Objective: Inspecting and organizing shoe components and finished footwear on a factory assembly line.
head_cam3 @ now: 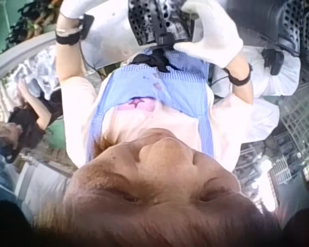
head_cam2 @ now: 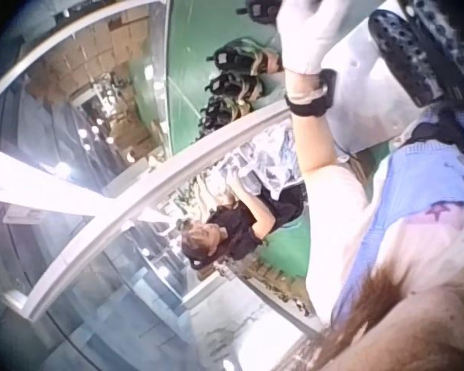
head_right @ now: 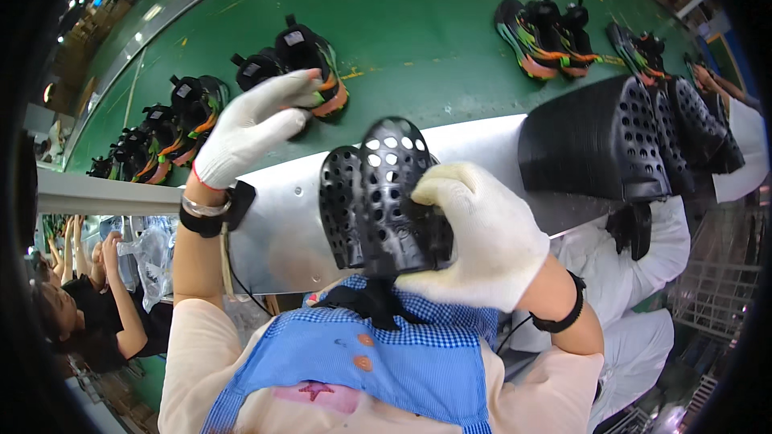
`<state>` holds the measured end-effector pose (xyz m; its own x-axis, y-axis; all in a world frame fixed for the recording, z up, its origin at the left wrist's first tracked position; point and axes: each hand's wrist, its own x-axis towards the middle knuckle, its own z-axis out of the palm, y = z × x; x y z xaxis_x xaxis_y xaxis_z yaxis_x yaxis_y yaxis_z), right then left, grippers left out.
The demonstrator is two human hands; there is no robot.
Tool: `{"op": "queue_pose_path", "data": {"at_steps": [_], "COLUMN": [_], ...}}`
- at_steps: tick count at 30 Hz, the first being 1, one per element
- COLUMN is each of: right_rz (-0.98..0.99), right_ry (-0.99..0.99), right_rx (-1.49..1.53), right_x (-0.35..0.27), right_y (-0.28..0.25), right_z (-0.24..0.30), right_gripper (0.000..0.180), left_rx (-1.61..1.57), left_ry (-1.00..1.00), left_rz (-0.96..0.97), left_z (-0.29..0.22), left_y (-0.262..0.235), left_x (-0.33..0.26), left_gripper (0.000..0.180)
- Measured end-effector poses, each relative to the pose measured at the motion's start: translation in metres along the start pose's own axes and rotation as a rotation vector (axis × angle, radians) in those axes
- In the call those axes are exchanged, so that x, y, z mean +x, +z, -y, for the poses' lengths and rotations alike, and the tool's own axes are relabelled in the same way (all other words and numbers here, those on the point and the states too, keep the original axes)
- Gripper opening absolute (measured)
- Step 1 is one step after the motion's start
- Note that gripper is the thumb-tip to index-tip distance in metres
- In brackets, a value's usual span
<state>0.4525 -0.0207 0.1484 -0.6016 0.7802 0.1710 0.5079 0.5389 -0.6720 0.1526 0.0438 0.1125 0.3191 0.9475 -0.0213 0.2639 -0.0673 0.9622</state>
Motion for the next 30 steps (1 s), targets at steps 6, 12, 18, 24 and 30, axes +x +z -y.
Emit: {"op": "queue_pose_path", "data": {"at_steps": [6,12,18,24,30], "right_rz": [-0.041,0.002,-0.049,-0.058,-0.149], "right_ry": [-0.332,-0.018,0.113,0.19,0.273], "right_rx": [-0.064,-0.069,-0.268,-0.36,-0.51], "right_x": [0.053,0.072,0.088,0.101,0.091], "right_y": [-0.001,0.014,0.025,0.026,0.009], "right_z": [0.029,0.014,0.003,-0.009,-0.042], "right_gripper": [0.056,0.057,0.037,0.033,0.034], "left_rx": [-0.912,-0.813,-0.982,-1.082,0.527], "left_ry": [0.049,0.045,0.086,0.069,0.014], "left_rz": [0.318,0.019,-0.04,0.011,-0.224], "left_z": [-0.002,0.01,0.025,0.035,0.037], "left_y": [0.04,0.033,0.04,0.042,0.019], "left_x": [-0.012,-0.008,0.003,0.014,0.037], "left_gripper": [0.083,0.05,0.031,0.031,0.037]}}
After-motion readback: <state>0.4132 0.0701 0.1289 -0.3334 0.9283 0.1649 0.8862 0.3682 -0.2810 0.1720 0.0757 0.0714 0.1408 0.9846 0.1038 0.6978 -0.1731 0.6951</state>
